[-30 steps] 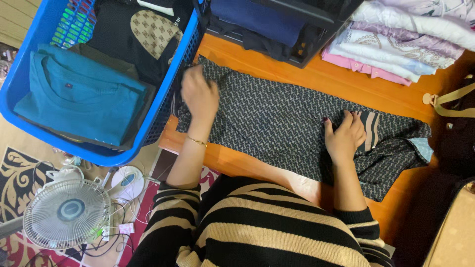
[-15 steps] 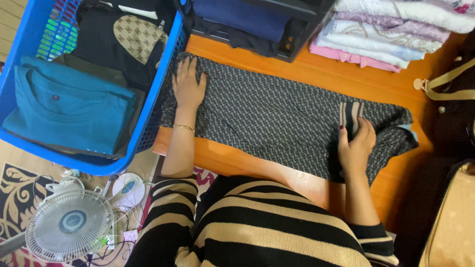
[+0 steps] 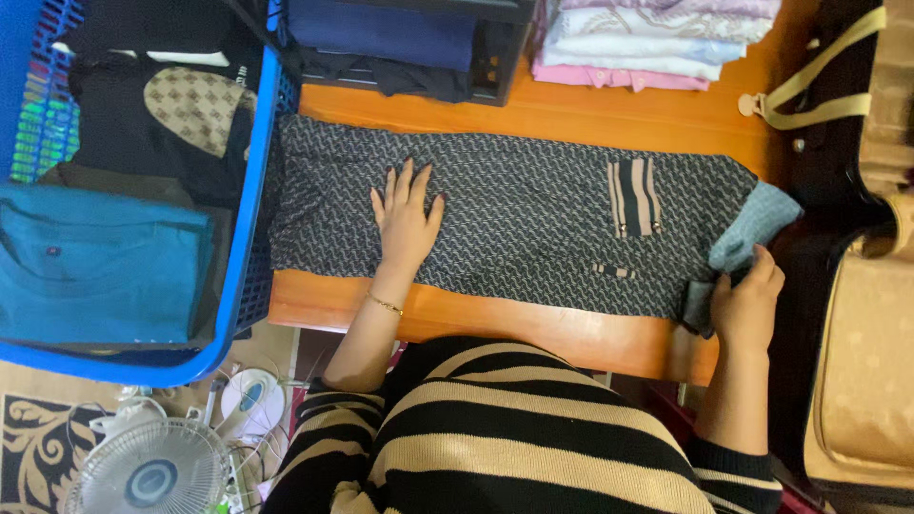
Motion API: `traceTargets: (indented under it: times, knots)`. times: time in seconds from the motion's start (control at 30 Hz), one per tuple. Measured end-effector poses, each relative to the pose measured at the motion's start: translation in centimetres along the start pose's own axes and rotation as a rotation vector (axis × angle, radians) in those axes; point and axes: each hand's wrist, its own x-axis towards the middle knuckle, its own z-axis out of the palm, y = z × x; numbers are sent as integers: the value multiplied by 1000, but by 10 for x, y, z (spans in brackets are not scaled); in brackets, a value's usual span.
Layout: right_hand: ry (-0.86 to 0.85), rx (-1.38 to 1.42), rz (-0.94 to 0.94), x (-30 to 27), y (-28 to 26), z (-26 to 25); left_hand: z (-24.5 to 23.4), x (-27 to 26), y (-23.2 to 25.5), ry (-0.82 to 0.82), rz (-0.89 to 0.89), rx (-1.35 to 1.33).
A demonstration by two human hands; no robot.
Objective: The person folds several clothing items including a white shirt and a floral blouse on a table, then transfers the folded items into an open suitcase.
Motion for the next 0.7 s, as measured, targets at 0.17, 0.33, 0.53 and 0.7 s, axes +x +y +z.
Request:
traceTargets:
  times: [0.17, 0.33, 0.53, 0.7]
  knots:
    - [-3, -107, 187, -5, 14, 4, 0, -2, -15, -23, 57, 42]
    - [-101, -34, 218, -2, 20, 34, -7, 1, -29, -4, 86, 80]
    - [104, 242, 46, 9, 15, 77, -7, 1, -30, 16, 86, 86]
    - [-74, 917, 261, 25, -23, 68, -7, 1, -28, 10, 81, 88]
